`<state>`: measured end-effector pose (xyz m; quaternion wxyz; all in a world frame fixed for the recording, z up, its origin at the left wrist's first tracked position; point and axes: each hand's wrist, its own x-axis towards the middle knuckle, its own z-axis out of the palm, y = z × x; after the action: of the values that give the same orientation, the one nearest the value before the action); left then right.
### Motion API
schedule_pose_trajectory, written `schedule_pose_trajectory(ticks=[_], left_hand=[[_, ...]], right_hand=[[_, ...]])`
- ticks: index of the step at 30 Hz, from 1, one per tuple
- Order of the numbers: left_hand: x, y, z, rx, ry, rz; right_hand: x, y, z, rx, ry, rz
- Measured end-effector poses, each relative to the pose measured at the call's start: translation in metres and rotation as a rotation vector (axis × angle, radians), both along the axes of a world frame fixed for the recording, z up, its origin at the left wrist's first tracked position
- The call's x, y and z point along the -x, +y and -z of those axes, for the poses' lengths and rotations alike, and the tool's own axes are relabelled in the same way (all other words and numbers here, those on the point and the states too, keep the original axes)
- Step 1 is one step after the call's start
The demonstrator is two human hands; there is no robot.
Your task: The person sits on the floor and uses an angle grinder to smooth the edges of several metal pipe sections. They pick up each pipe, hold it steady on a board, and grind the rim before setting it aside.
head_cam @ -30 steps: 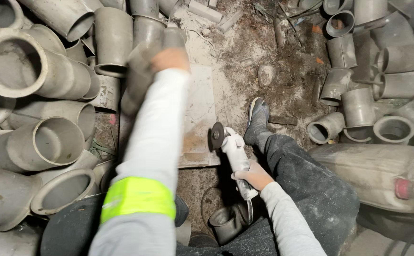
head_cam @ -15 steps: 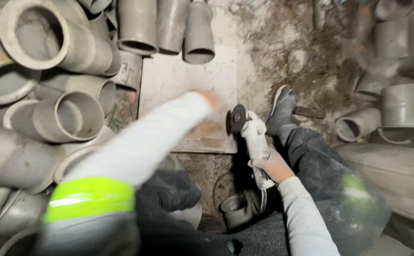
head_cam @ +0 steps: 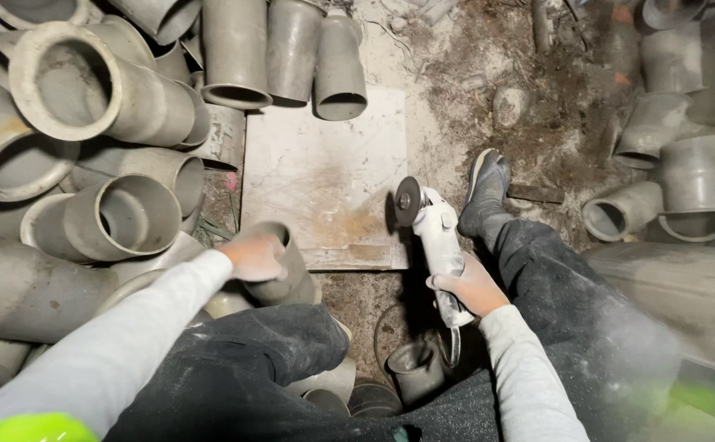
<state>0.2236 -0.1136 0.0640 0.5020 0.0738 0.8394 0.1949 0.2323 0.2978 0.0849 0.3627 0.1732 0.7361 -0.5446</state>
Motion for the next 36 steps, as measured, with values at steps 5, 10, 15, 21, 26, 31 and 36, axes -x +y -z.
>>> schedule_pose_trajectory(ticks=[5,10,15,21,26,31,36], left_hand=[[0.025,0.002,-0.037,-0.347,0.244,-0.24],[0.08,0.033,-0.018,-0.362,0.309,-0.27],[0.114,0.086,0.038,-0.352,0.33,-0.189],[0.122,0.119,0.088,-0.432,0.678,-0.514],[0.11,0.102,0.114,-0.466,0.953,-0.759],[0.111,0.115,0.135,-0.373,0.913,-1.04],[0.119,0.126,0.145,-0.378,0.971,-1.072]], right_hand=[[-0.003,-0.01,-0.012,0.037,-0.003,0.02],[-0.008,-0.016,-0.031,-0.004,0.027,0.055],[-0.016,-0.02,-0.038,0.086,0.076,0.118],[0.002,-0.024,-0.026,0.011,0.093,0.096],[0.016,-0.03,-0.011,-0.141,0.176,-0.062],[0.043,-0.049,0.014,-0.177,0.252,-0.163],[0.087,-0.069,0.046,-0.093,0.274,-0.153]])
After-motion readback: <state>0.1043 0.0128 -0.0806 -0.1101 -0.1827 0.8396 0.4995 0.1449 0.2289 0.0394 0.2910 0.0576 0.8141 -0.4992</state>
